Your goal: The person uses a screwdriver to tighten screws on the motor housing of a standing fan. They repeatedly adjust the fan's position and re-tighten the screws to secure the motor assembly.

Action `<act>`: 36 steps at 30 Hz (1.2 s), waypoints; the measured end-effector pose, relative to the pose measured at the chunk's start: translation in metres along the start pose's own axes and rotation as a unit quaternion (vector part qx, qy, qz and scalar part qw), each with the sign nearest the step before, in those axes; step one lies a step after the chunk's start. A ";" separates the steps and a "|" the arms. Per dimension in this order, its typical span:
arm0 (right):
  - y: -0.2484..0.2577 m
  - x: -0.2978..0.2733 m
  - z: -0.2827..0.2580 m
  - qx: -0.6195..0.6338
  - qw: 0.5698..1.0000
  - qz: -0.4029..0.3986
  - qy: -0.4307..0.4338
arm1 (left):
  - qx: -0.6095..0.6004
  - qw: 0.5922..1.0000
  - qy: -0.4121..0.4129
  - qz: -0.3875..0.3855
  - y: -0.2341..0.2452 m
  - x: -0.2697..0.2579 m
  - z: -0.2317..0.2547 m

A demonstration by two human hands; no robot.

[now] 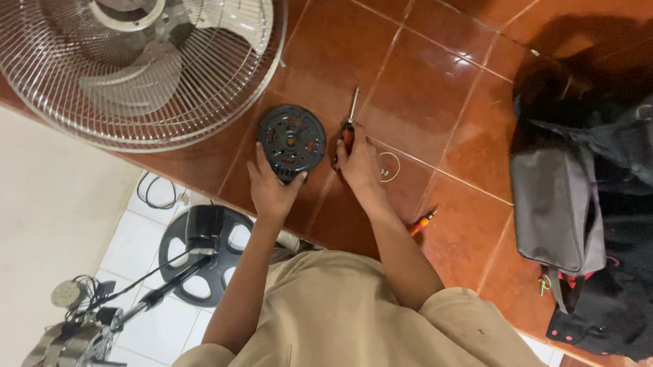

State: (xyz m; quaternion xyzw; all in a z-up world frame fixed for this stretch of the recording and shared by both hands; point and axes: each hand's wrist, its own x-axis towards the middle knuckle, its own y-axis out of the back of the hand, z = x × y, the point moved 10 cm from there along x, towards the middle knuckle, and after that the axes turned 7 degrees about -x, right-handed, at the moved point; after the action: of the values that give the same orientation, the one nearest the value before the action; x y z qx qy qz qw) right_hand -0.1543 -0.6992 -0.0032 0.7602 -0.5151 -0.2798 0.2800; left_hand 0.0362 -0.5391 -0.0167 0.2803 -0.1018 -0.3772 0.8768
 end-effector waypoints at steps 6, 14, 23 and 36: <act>0.014 0.024 0.019 -0.112 0.993 0.035 -0.006 | 0.148 0.981 -0.124 0.034 -0.018 -0.001 0.023; -0.004 0.015 0.015 -0.148 0.988 0.011 -0.048 | 0.248 0.953 -0.168 0.043 -0.054 0.043 0.019; -0.024 0.011 0.019 -0.144 0.989 0.017 -0.041 | 0.262 0.947 -0.186 0.005 -0.077 0.061 0.041; -0.021 0.008 0.018 -0.138 0.988 0.069 -0.006 | 0.172 0.967 -0.189 0.018 -0.068 0.053 0.038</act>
State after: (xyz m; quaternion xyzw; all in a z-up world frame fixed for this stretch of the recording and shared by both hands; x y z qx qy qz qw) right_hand -0.1513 -0.7027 -0.0315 0.6753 -0.5243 -0.3330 0.3977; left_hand 0.0172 -0.6306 -0.0260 0.3482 -0.3344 -0.3841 0.7871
